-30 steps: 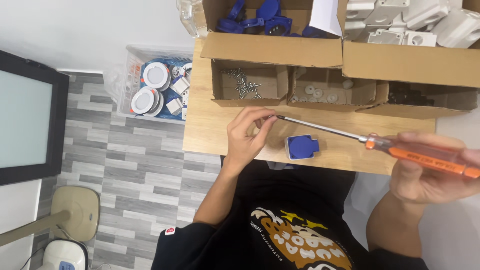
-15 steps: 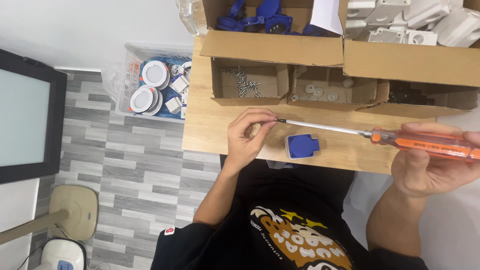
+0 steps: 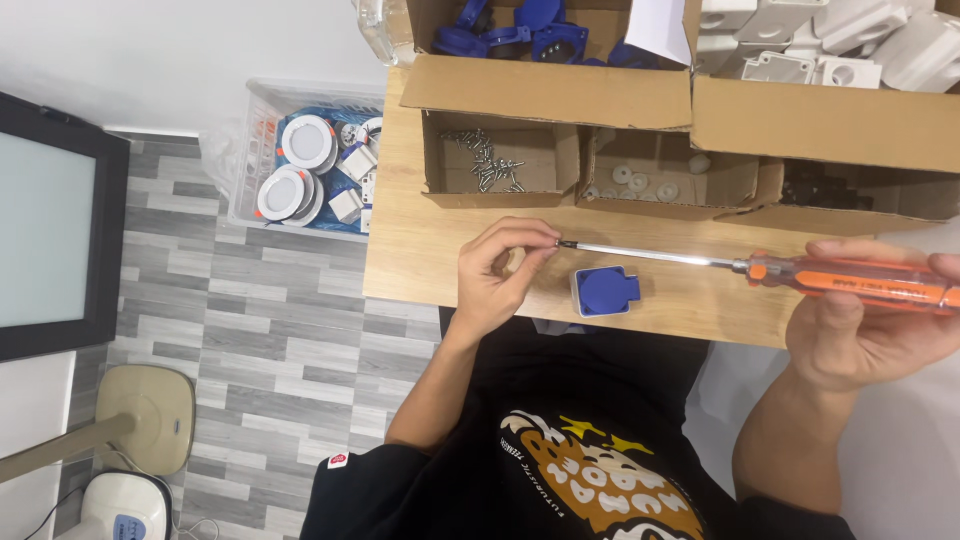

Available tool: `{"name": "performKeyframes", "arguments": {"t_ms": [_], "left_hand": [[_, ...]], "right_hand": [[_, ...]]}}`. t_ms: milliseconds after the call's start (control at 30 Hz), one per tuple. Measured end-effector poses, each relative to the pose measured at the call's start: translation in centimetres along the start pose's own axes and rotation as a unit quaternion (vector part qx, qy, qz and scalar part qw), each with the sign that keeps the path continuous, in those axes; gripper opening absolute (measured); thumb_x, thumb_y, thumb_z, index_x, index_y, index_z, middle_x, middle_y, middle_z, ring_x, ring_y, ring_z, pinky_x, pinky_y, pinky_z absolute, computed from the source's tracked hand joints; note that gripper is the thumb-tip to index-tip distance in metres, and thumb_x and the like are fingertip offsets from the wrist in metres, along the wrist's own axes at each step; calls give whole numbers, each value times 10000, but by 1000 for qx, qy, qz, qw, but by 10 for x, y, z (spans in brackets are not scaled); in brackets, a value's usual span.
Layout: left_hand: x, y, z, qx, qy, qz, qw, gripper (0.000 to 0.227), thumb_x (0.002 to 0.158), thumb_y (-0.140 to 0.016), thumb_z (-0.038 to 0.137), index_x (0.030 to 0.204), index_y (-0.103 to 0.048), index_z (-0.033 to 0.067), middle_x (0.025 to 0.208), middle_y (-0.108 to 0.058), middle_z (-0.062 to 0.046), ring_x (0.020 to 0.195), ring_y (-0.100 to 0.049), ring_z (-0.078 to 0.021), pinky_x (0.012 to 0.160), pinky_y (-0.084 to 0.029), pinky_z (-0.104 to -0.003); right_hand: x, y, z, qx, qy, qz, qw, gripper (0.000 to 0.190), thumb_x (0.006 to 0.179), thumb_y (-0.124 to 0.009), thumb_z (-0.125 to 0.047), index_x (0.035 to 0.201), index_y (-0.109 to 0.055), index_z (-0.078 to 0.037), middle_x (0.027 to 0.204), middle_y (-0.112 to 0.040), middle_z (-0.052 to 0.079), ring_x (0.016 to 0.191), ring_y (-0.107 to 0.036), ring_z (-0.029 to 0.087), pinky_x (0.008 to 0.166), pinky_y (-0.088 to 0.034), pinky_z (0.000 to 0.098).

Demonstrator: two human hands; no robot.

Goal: The person assembles small electrical components by attaching a blue plastic cover to a white base using screws. They use an orange screwdriver to tighten the screws, then place the assembled unit into a nearby container. The process is repeated with another set of components.

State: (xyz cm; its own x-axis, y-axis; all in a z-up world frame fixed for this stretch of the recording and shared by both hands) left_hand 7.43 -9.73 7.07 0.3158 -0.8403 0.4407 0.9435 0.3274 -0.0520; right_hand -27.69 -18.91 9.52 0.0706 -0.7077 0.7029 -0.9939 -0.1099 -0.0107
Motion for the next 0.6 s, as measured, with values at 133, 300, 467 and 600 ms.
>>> {"name": "performKeyframes", "arguments": {"t_ms": [133,300,467,600], "left_hand": [[-1,-1,1,5,3,2,1000,142,998,-776,-77,1071,-759,43,1097,-778,-142,1055,-774,-257,1010,-641,-320],[-2,-13,14,31,-41,-39,998,94,995,-786,-47,1049,-782,30,1071,-803,-132,1024,-784,-251,979,-650,-342],[-9,-34,16,16,-63,-85,994,137,966,-847,10,1076,-782,58,1107,-808,-108,1028,-778,-258,999,-633,-375],[-11,-52,18,64,-52,-175,981,479,961,-901,265,1343,-668,95,1392,-706,-139,1310,-699,-329,1204,-539,-480]], "right_hand": [[-1,3,1,-17,-14,6,1000,526,1087,-643,-123,1525,-352,-111,1114,-576,441,905,-639,498,727,-544,533],[13,-11,-11,-32,-83,-28,996,450,1236,-590,-254,1251,-511,189,1206,-603,378,946,-713,554,799,-712,639],[15,18,-15,-17,-160,-48,986,455,1220,-530,-290,1344,-537,148,1235,-593,297,1053,-750,503,869,-724,561],[10,43,-8,-36,-257,-135,956,622,1152,-437,-387,1473,-474,145,1280,-643,412,937,-740,505,833,-686,524]]}}
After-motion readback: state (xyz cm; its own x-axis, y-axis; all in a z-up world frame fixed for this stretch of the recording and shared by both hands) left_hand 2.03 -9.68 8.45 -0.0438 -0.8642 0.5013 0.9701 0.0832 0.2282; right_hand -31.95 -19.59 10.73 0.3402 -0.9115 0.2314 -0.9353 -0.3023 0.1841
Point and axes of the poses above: each hand's wrist, its own x-axis towards the middle knuckle, its own y-axis out of the back of the hand, z = x × y, the point moved 9 cm from there along x, towards the middle knuckle
